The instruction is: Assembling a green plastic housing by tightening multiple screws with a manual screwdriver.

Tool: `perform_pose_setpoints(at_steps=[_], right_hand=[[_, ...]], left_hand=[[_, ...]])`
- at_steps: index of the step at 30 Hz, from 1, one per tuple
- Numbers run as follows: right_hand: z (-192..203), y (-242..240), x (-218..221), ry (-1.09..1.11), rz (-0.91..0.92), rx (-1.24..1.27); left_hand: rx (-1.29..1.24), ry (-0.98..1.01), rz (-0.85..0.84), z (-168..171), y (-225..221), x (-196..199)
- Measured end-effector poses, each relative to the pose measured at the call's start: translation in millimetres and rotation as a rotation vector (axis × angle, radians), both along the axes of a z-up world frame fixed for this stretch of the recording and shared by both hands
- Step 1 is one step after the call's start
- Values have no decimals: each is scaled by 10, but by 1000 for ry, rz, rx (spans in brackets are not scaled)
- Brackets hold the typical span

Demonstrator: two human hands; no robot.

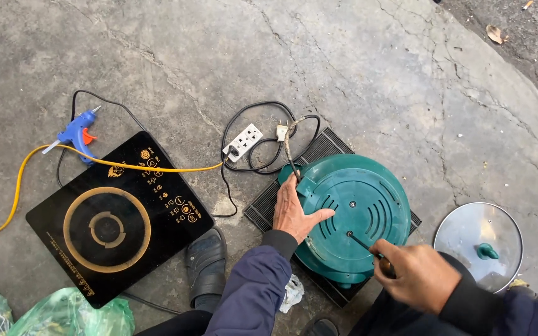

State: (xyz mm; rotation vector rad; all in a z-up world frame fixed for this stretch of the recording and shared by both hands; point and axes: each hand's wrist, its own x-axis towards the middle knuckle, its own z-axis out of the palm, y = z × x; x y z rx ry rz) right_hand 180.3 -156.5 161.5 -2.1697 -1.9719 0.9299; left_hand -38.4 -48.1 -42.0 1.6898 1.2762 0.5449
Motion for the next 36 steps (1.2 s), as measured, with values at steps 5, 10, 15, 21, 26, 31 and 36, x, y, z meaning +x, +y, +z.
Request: perform_pose_setpoints(at_steps=[5,10,15,21,26,31,36], right_hand=[[16,383,350,131,498,-61],[-109,451,485,62,892,-14],[34,374,260,32,545,-89],[190,94,-230,-32,-50,-253],[158,-34,-790,-56,-400,-191],[186,-82,-1135,-37,-738,-200],[146,-124,-1178,-44,-753,-150]], left_hand=[[-10,4,5,44,-10,-27],[-38,3,-16,70,-17,-27],[-19,-7,-54,46,44,-10],[-37,28,-267,52,414,125],[-121,161,-560,99,847,386],[60,276,-501,98,712,497],[25,189,209,656,-368,-198]])
